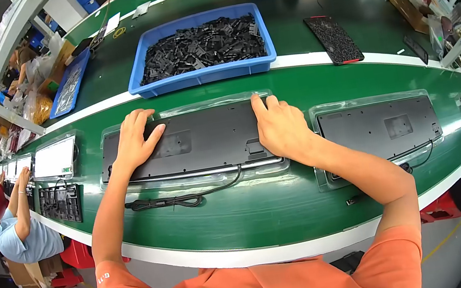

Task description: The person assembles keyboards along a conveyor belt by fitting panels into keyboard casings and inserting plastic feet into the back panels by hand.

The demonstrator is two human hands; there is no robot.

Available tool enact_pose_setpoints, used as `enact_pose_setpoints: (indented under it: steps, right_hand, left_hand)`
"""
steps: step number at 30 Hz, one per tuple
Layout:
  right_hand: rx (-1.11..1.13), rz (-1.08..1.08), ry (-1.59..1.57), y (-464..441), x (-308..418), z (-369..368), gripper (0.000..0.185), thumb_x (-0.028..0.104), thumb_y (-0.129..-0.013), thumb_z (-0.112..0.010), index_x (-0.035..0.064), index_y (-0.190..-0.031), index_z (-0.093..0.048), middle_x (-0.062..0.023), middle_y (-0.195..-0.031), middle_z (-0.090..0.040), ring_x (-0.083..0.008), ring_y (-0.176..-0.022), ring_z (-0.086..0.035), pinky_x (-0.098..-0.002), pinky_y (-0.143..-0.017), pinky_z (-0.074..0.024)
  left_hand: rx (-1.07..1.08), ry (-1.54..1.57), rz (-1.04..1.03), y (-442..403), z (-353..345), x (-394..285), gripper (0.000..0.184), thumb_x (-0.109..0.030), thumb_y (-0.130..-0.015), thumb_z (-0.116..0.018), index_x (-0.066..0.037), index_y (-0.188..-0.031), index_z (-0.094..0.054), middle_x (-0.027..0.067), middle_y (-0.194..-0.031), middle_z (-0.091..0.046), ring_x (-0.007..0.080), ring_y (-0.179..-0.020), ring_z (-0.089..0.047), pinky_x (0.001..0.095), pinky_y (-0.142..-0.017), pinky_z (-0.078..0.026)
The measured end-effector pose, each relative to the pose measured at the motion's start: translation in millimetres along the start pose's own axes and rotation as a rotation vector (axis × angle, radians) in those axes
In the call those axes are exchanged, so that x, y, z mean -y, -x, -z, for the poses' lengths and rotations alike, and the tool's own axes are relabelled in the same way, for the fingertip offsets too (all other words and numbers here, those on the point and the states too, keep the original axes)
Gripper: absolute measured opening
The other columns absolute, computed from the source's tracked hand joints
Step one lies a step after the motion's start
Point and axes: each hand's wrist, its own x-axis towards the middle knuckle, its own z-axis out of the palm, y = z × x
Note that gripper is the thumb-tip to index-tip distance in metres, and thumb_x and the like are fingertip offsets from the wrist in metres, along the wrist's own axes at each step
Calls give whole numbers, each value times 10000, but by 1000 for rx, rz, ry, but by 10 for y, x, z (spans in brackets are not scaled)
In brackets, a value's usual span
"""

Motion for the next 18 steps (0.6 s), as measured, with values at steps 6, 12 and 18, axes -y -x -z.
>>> enact_pose_setpoints:
  steps: [6, 12, 18]
  right_hand:
    - [88, 38, 69, 186, -48, 131, 447, 110, -851, -592, -14, -1275, -531, -219, -831, -625, -355, -528, -599, -432, -443, -483]
    - [168, 67, 153, -109, -182, 321, 248, 133, -811, -594, 5, -1023, -620, -198, -763, -638, -346, -528, -596, -428, -447, -481]
    - [-221, 168, 273, -1497, -616, 9, 192, 174, -865, -578, 34, -774, -672, -153, -799, -650, -355, -738, -626, -480, -767, -484]
  left_hand:
    - [-65, -54, -137, 11, -72, -105, 431, -346, -946, -632, -53, -1257, -582, 133, -1179, -578, 323, -1100, -555, 413, -1019, -402]
    - [34, -150, -179, -251, 30, -335, 343, -338, -937, -613, -40, -1106, -623, 136, -1050, -586, 328, -983, -559, 427, -948, -414]
    - [161, -114, 274, -1515, 5, -737, 491, -505, -837, -639, -45, -1010, -651, 180, -1207, -641, 347, -1112, -593, 446, -951, -427]
